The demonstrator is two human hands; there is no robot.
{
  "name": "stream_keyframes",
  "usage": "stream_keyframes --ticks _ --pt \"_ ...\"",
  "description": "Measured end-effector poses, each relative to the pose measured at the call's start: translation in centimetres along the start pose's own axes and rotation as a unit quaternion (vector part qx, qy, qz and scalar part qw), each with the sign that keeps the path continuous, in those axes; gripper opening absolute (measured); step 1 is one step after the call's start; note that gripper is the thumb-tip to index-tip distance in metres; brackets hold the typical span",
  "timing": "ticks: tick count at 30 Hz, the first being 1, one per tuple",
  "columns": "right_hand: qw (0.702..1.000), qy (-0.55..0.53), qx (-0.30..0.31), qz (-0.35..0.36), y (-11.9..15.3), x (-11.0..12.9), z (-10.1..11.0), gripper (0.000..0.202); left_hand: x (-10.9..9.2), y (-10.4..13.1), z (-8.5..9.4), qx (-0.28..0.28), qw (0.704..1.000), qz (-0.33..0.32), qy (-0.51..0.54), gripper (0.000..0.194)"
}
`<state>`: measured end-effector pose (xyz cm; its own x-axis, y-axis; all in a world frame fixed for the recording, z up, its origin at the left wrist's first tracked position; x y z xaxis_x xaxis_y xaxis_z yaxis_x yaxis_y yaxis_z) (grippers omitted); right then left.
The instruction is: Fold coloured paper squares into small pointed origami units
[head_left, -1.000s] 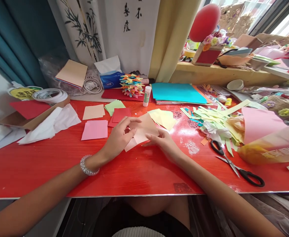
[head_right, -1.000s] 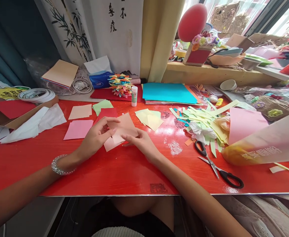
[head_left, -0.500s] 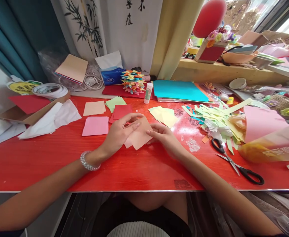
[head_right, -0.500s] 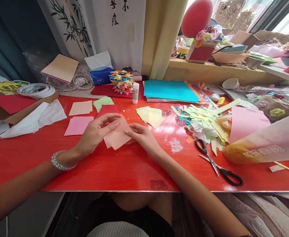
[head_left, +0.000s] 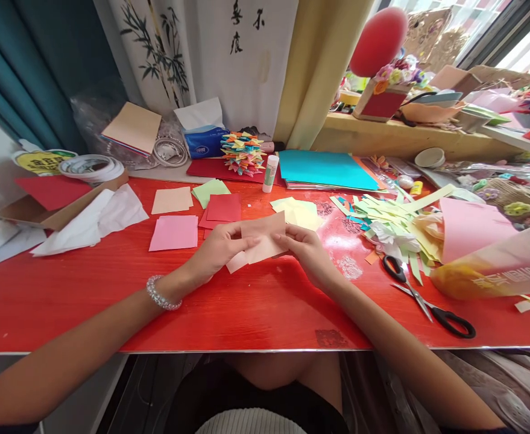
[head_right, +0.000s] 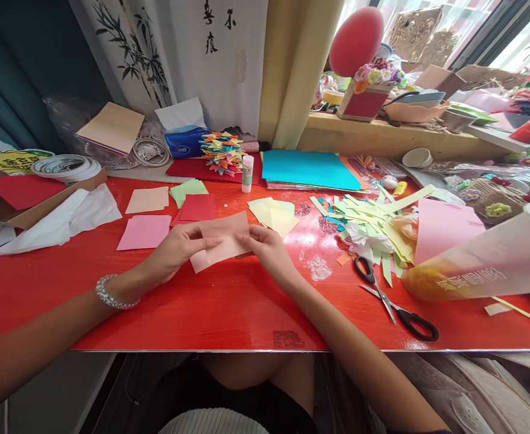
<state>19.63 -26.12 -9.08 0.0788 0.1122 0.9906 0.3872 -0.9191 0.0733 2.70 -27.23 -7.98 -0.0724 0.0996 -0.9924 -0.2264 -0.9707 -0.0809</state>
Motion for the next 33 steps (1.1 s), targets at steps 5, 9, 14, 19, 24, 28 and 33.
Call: stream_keyframes --ticks 5,9,14,19,24,28,33 --pt "0.996 -0.077 0.026 -0.03 -0.3 -0.3 0.1 0.02 -0.5 0.5 -0.2 -0.052 0.998 -0.044 -0.017 0.031" --pt "0.987 -0.145 0.049 -0.05 -0.2 -0.2 -0.3 0.024 -0.5 0.7 -0.2 -0.084 0.993 -0.066 -0.042 0.037" --pt "0.995 -0.102 0.017 -0.013 0.1 0.2 -0.3 0.024 -0.8 0.9 -0.3 -0.053 0.987 -0.098 -0.118 0.034" --pt "0.998 -0.031 -0.044 0.011 0.2 0.3 0.1 0.031 -1.6 1.3 -0.5 0.02 0.99 -0.085 -0.113 0.035" --pt "1.0 0.009 0.006 0.028 0.4 0.9 -0.4 0.03 -1.2 0.9 -0.3 -0.03 0.995 -0.035 -0.092 0.041" --pt "0.999 0.03 0.017 0.041 0.5 1.0 -0.6 0.033 -0.6 0.6 -0.7 0.001 0.992 -0.037 -0.121 0.032" --pt "1.0 0.02 0.0 0.004 0.3 0.2 -0.5 0.022 -0.6 0.7 -0.8 -0.03 0.995 -0.012 -0.098 0.027"
Point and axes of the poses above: each hand's wrist, its own y-axis away from the middle knuckle, its own z-axis out of the back of the hand, x = y × z, the point moved 3 cm from there along -y, towards the middle knuckle, and after that the axes turned 4 degrees about -z, right-handed, at the moved point
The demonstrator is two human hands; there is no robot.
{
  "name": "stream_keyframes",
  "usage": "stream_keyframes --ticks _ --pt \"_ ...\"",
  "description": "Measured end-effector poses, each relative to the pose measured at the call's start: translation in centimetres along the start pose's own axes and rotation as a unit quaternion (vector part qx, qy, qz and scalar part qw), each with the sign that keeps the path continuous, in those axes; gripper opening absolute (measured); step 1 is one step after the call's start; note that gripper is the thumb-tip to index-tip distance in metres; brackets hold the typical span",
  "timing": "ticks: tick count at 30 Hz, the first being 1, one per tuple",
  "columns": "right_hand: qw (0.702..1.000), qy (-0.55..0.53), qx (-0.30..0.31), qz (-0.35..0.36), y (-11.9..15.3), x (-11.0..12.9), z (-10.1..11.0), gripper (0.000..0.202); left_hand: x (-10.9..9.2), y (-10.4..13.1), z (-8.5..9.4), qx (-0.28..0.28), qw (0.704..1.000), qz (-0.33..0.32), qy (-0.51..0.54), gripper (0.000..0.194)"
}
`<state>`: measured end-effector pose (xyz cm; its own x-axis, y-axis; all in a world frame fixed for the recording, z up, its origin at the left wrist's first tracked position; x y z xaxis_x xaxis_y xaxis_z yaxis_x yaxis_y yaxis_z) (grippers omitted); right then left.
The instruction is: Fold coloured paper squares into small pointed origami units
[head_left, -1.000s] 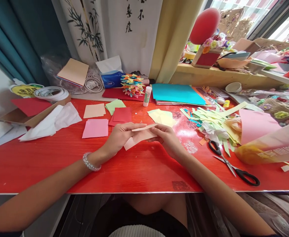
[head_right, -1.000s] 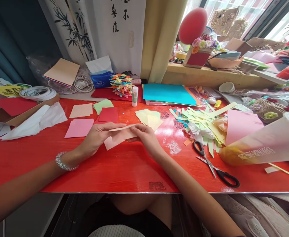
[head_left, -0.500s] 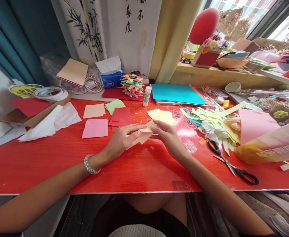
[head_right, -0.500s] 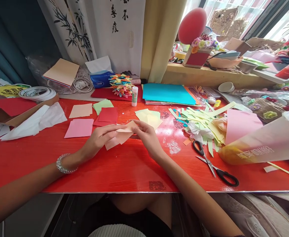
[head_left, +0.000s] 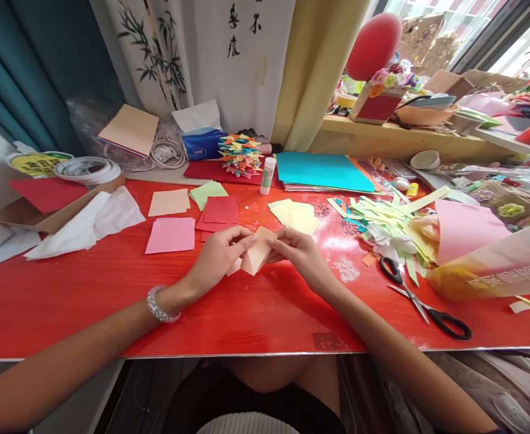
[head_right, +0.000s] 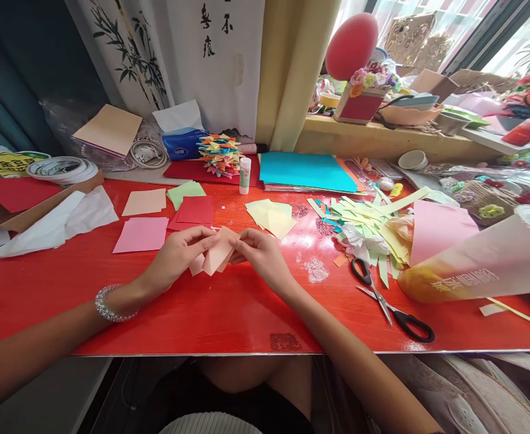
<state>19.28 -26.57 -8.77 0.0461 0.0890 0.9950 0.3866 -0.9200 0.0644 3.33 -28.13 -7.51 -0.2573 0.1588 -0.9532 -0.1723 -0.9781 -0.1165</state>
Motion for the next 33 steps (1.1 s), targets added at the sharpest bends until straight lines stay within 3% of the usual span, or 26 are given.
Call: stream_keyframes --ticks 9,22,33 --pt "0.991 0.112 -0.013 0.065 0.4 0.08 -0.32 0.024 0.11 0.12 0.01 -0.004 0.998 -0.003 0.059 0.029" --pt "0.975 0.181 -0.049 0.116 0.54 0.03 -0.34 0.024 0.02 0.28 -0.02 -0.018 0.998 -0.023 0.064 0.026" --pt "0.975 0.184 -0.05 0.116 0.45 -0.07 -0.23 0.025 0.1 0.17 -0.14 -0.007 0.997 -0.019 0.072 0.023"
Point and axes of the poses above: each hand's wrist, its own y-axis away from the middle knuckle, its own z-axis out of the back of the hand, x = y × z, the point moved 3 cm from there along -y, towards the middle knuckle, and after that the axes turned 4 degrees about -z, right-handed, at the moved point
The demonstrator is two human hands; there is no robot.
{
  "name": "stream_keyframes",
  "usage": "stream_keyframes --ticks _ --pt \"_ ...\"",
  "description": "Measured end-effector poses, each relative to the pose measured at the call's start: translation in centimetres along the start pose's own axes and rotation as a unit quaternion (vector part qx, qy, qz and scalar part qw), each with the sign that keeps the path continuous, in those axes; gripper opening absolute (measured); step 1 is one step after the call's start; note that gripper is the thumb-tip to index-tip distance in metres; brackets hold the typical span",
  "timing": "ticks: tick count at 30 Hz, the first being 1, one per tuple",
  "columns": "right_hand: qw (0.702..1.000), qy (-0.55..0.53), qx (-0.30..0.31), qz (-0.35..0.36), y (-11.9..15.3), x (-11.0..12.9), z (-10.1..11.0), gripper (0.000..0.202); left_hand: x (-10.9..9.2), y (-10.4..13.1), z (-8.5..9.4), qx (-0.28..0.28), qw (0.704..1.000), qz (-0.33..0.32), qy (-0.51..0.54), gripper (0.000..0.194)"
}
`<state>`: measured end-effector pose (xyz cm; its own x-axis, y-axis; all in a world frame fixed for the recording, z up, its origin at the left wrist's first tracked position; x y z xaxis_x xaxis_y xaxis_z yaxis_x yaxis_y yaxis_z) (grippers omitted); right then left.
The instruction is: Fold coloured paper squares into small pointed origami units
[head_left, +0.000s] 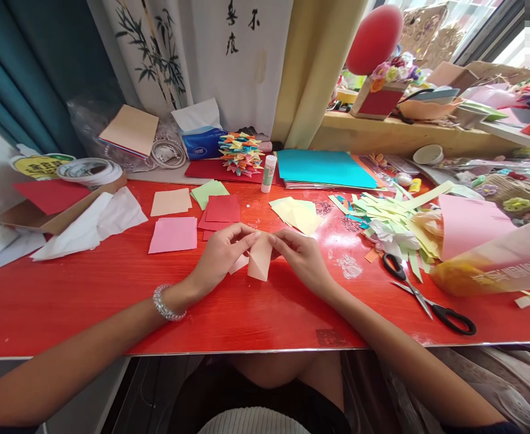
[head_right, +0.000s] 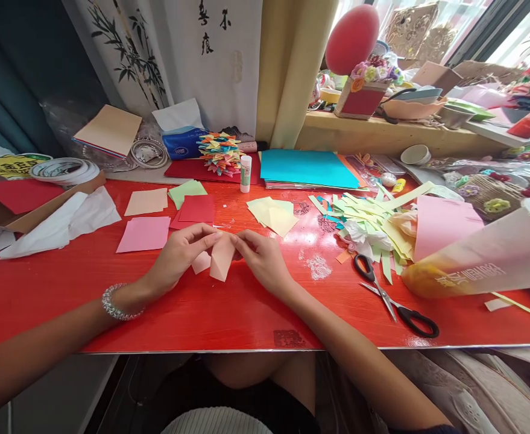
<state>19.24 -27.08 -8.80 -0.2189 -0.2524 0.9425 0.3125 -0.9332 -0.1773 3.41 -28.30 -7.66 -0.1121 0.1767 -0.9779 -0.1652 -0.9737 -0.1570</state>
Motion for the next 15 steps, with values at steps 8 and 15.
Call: stream_keyframes --ticks 8,15 --pt "0.999 -0.017 -0.039 -0.018 -0.07 0.41 0.7 0.027 0.07 0.17 -0.04 0.061 0.995 0.014 -0.083 0.029" --pt "0.999 -0.044 0.001 -0.029 -0.43 0.04 0.48 0.023 0.29 0.22 0.0 0.049 0.992 0.029 -0.109 0.031"
Point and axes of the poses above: each hand's wrist, its own y-axis away from the middle knuckle, its own z-axis out of the back of the hand, x = y × z, the point moved 3 cm from there along -y, towards the middle knuckle, and after that the axes turned 4 degrees about -z, right-handed, at the moved point
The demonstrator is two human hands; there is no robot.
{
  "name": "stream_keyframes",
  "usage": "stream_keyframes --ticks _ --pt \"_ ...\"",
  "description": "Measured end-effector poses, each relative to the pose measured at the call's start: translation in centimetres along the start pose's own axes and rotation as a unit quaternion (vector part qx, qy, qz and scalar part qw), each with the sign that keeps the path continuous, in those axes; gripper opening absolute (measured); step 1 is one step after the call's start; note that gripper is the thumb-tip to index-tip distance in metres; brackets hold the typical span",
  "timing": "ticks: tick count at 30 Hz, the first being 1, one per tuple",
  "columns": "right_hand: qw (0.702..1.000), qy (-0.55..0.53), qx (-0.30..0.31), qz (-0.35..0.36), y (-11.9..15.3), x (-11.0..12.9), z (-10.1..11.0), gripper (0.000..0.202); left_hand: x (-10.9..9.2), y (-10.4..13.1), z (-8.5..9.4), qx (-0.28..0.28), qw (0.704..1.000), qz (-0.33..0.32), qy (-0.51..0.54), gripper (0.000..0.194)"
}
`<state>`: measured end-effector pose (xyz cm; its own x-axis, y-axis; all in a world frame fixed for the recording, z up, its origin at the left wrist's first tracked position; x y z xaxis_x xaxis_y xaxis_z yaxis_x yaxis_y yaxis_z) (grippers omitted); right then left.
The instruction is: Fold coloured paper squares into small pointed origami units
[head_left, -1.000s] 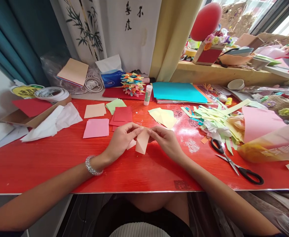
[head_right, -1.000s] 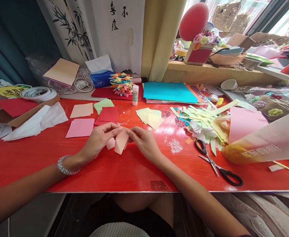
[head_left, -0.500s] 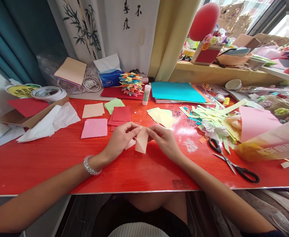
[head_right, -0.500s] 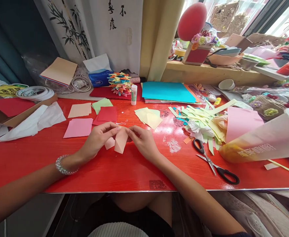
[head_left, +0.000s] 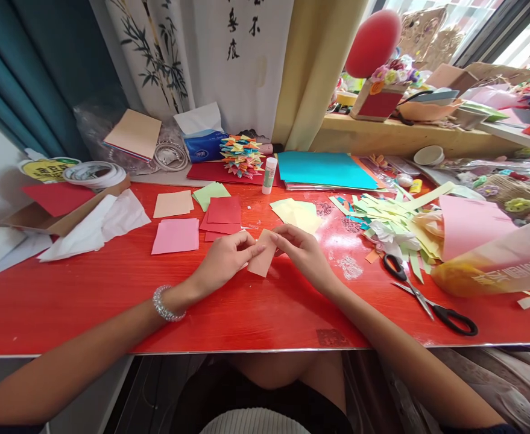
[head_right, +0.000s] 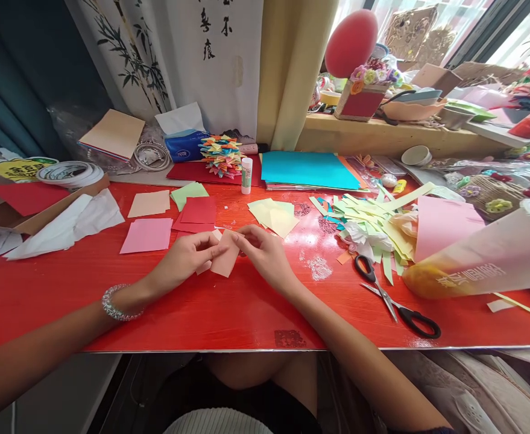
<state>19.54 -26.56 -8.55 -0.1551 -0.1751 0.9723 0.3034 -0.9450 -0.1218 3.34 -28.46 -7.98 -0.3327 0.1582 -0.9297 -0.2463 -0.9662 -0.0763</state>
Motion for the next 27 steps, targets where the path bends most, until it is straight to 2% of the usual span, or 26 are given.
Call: stream_keyframes --ticks 6,13,19,24,27 --pt "0.999 0.032 -0.013 0.038 0.5 0.9 0.1 0.018 -0.4 0.3 -0.4 0.025 0.999 -0.022 -0.036 0.031" --pt "0.997 0.068 -0.019 0.045 0.7 1.3 0.2 0.016 -0.8 0.5 -0.8 0.047 0.995 -0.061 -0.055 0.029" --pt "0.997 0.066 -0.001 0.036 0.7 1.3 0.0 0.016 -0.8 0.7 -0.5 0.017 0.996 -0.074 -0.047 0.025" --pt "0.999 0.023 0.029 0.02 0.6 0.9 -0.5 0.018 -0.8 0.7 -0.4 0.013 0.995 -0.074 -0.067 0.027" --pt "0.999 0.031 0.024 0.017 0.5 0.6 -0.5 0.019 -0.7 0.5 -0.6 0.019 0.995 -0.072 -0.061 0.028"
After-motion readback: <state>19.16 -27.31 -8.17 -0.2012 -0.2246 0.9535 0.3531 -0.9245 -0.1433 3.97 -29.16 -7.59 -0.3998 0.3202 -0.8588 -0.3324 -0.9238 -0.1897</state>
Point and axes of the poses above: each hand's wrist, its own y-axis away from the middle knuckle, its own z-axis out of the back of the hand, x = y × z, the point moved 3 cm from there along -y, towards the middle knuckle, and after that the axes turned 4 degrees about -z, right-handed, at the moved point
